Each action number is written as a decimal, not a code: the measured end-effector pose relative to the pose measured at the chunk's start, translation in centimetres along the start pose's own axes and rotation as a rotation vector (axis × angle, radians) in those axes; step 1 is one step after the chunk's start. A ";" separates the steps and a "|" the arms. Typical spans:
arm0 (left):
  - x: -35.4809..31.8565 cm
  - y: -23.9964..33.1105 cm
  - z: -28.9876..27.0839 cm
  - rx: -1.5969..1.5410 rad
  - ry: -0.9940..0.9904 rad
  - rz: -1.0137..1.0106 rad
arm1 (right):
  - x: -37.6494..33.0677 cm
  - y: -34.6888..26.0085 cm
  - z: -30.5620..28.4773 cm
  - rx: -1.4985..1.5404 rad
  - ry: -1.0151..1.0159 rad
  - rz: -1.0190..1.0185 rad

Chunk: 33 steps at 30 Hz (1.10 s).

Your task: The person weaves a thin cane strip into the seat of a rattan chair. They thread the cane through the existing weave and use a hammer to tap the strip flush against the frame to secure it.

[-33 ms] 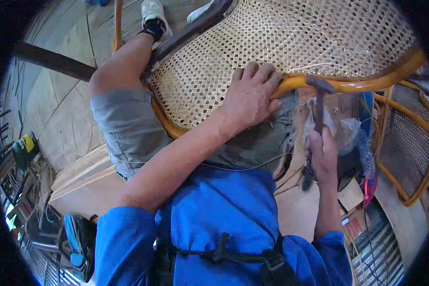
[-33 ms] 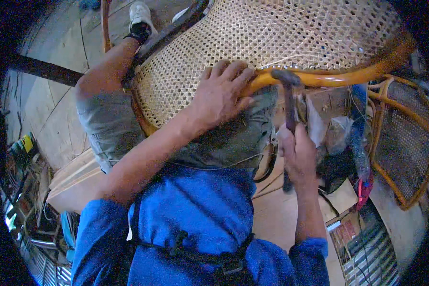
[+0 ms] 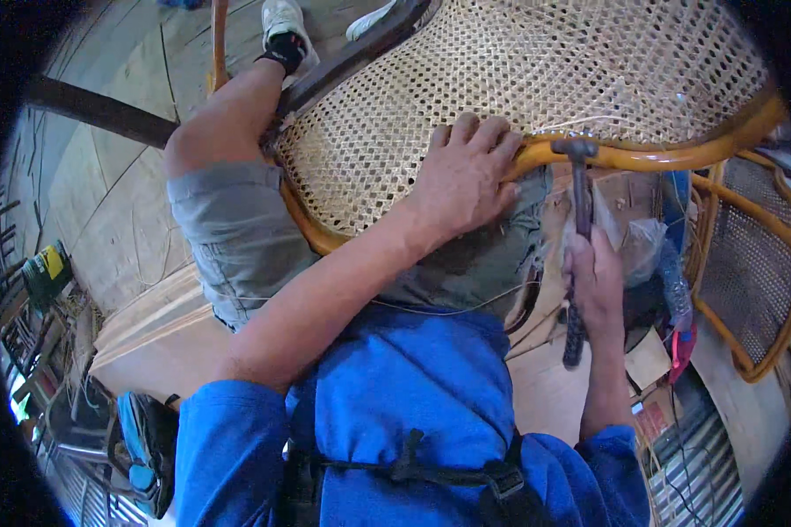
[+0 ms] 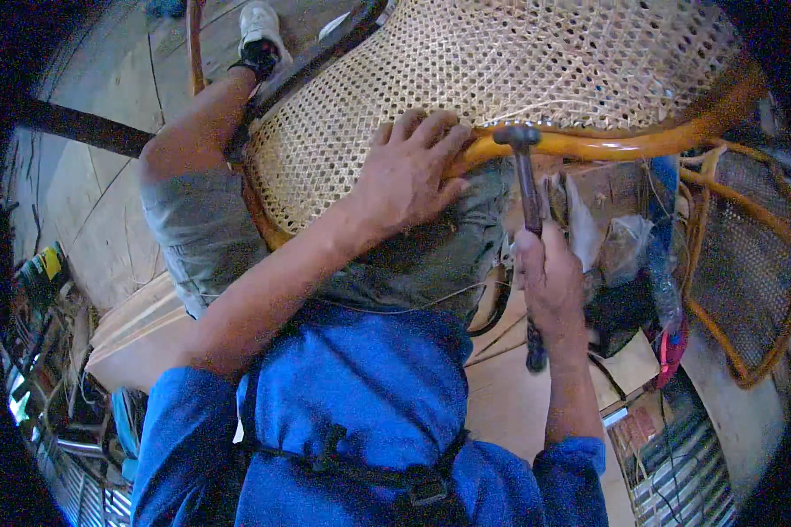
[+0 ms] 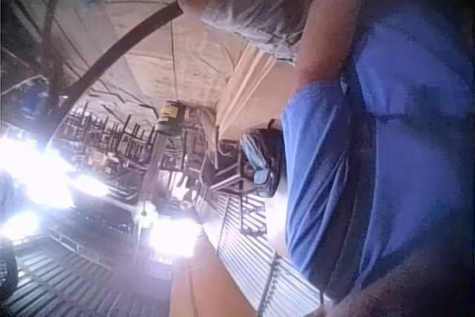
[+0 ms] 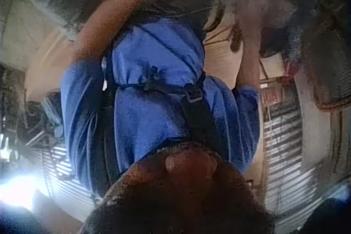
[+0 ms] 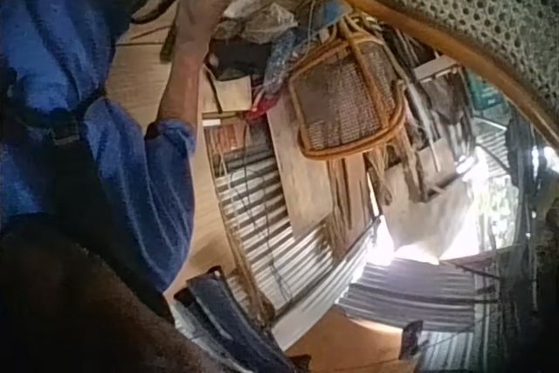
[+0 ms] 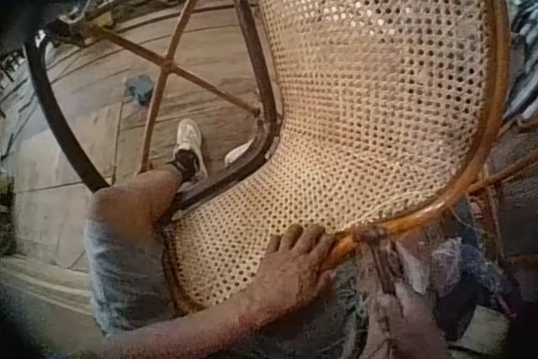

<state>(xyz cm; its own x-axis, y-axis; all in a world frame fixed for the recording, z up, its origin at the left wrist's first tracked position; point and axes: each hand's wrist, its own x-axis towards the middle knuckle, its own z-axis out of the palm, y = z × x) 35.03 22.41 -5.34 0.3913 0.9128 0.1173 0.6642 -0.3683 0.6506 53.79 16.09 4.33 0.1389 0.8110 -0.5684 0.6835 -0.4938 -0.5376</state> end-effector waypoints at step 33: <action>-0.4 -0.6 0.0 -0.047 -0.037 -0.011 | 1.6 -3.8 0.5 -0.160 0.064 -0.174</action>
<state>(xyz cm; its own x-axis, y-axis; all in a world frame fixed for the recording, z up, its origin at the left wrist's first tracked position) 34.54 22.28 -5.78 0.4081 0.9092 0.0825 0.6384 -0.3488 0.6861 51.03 19.14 5.14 0.0507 0.9004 -0.4322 0.8052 -0.2928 -0.5156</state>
